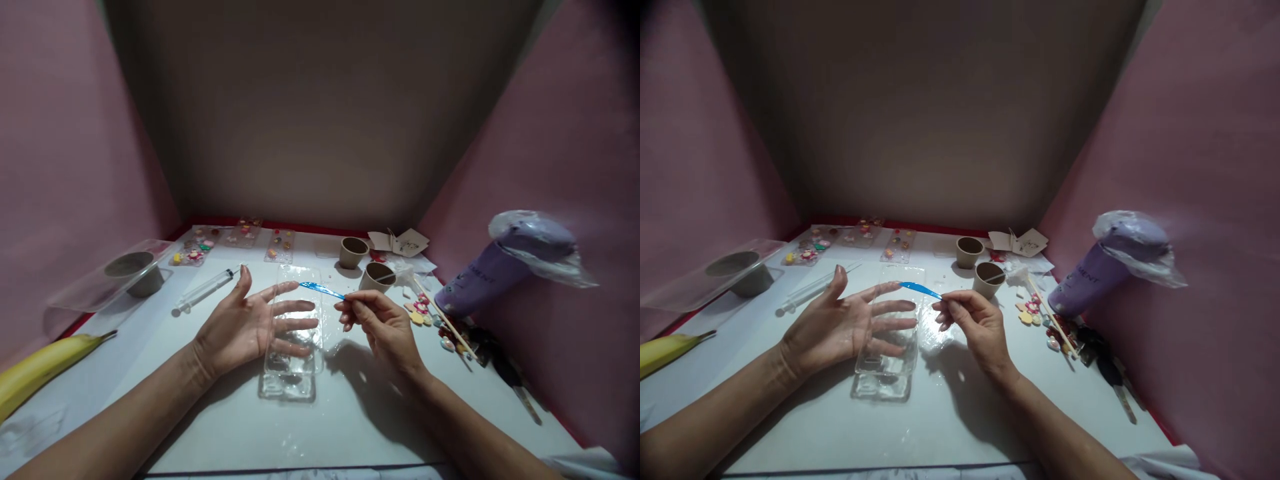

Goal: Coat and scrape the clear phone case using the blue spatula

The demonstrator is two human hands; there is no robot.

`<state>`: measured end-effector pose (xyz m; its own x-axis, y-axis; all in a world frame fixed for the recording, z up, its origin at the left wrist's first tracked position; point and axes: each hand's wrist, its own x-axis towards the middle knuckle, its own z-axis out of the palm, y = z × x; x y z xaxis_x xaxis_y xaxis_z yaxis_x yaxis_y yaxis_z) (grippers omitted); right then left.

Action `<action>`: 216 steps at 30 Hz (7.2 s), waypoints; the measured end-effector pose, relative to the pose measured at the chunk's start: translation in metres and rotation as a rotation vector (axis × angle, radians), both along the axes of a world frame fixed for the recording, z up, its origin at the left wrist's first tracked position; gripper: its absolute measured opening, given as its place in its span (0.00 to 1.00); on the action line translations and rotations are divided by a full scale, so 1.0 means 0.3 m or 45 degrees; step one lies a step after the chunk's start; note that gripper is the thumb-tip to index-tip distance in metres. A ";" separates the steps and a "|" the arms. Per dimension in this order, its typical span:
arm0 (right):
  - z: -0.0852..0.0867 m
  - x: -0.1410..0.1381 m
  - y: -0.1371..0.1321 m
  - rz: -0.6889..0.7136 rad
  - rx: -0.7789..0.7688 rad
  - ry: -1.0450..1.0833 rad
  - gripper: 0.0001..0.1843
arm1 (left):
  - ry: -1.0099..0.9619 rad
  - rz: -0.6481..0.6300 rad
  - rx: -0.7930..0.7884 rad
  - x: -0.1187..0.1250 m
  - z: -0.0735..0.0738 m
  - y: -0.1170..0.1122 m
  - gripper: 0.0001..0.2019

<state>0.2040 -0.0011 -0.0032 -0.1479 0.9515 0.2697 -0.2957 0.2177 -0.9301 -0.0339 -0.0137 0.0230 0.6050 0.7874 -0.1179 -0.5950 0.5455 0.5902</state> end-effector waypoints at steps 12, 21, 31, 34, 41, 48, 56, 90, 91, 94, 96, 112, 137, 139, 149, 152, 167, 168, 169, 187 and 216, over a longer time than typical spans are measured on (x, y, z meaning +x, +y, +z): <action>0.000 -0.017 0.040 -0.021 -0.071 0.039 0.06 | -0.060 -0.162 0.055 0.000 -0.019 0.004 0.44; 0.016 -0.024 0.044 -0.004 -0.179 0.117 0.09 | -0.072 -0.173 0.056 -0.001 -0.025 0.006 0.44; 0.031 -0.025 0.033 0.045 -0.270 0.164 0.11 | -0.067 -0.176 0.059 -0.001 -0.026 0.010 0.45; 0.033 -0.020 0.035 0.032 -0.285 0.187 0.12 | -0.062 -0.175 0.057 0.000 -0.027 0.009 0.44; 0.030 -0.019 0.035 0.042 -0.270 0.155 0.11 | -0.064 -0.174 0.056 0.001 -0.025 0.007 0.44; 0.025 -0.021 0.034 0.014 -0.281 0.130 0.11 | -0.076 -0.180 0.050 -0.004 -0.025 0.001 0.44; 0.038 -0.027 0.041 -0.017 -0.210 0.095 0.10 | 0.006 -0.169 0.091 0.011 -0.009 -0.007 0.42; 0.036 -0.029 0.045 -0.056 -0.073 -0.018 0.07 | 0.028 -0.210 0.147 0.017 -0.002 -0.014 0.42; 0.036 -0.029 0.045 -0.052 -0.071 -0.018 0.08 | 0.033 -0.207 0.141 0.016 -0.003 -0.014 0.42; 0.035 -0.026 0.045 -0.047 -0.062 -0.003 0.07 | 0.055 -0.198 0.129 0.016 -0.004 -0.014 0.43; 0.034 -0.026 0.045 -0.042 -0.070 -0.012 0.07 | 0.066 -0.193 0.128 0.017 -0.002 -0.015 0.44; 0.027 -0.020 0.050 -0.049 -0.070 -0.032 0.08 | 0.065 -0.187 0.122 0.015 -0.003 -0.014 0.43; 0.020 -0.016 0.052 -0.052 -0.058 -0.030 0.08 | 0.037 -0.200 0.086 0.013 -0.021 -0.004 0.45; 0.020 -0.015 0.051 -0.062 -0.048 -0.008 0.08 | 0.042 -0.201 0.085 0.012 -0.019 -0.005 0.44; 0.018 -0.015 0.055 -0.062 -0.044 0.006 0.07 | 0.050 -0.191 0.082 0.012 -0.017 -0.007 0.45; 0.018 -0.014 0.052 -0.044 -0.054 -0.018 0.07 | 0.050 -0.194 0.081 0.013 -0.017 -0.008 0.45; 0.011 -0.011 0.051 -0.044 -0.037 -0.026 0.07 | 0.036 -0.203 0.083 0.013 -0.020 -0.004 0.44; 0.011 -0.010 0.051 -0.046 -0.036 -0.026 0.07 | 0.036 -0.203 0.081 0.013 -0.020 -0.004 0.44; 0.011 -0.009 0.051 -0.047 -0.037 -0.027 0.07 | 0.037 -0.203 0.079 0.012 -0.020 -0.004 0.45; 0.000 -0.008 0.053 -0.130 0.041 -0.033 0.06 | 0.082 -0.186 0.076 0.016 -0.013 -0.012 0.45; 0.017 -0.004 0.026 -0.210 0.163 -0.159 0.05 | 0.105 -0.200 0.094 0.014 -0.015 -0.014 0.44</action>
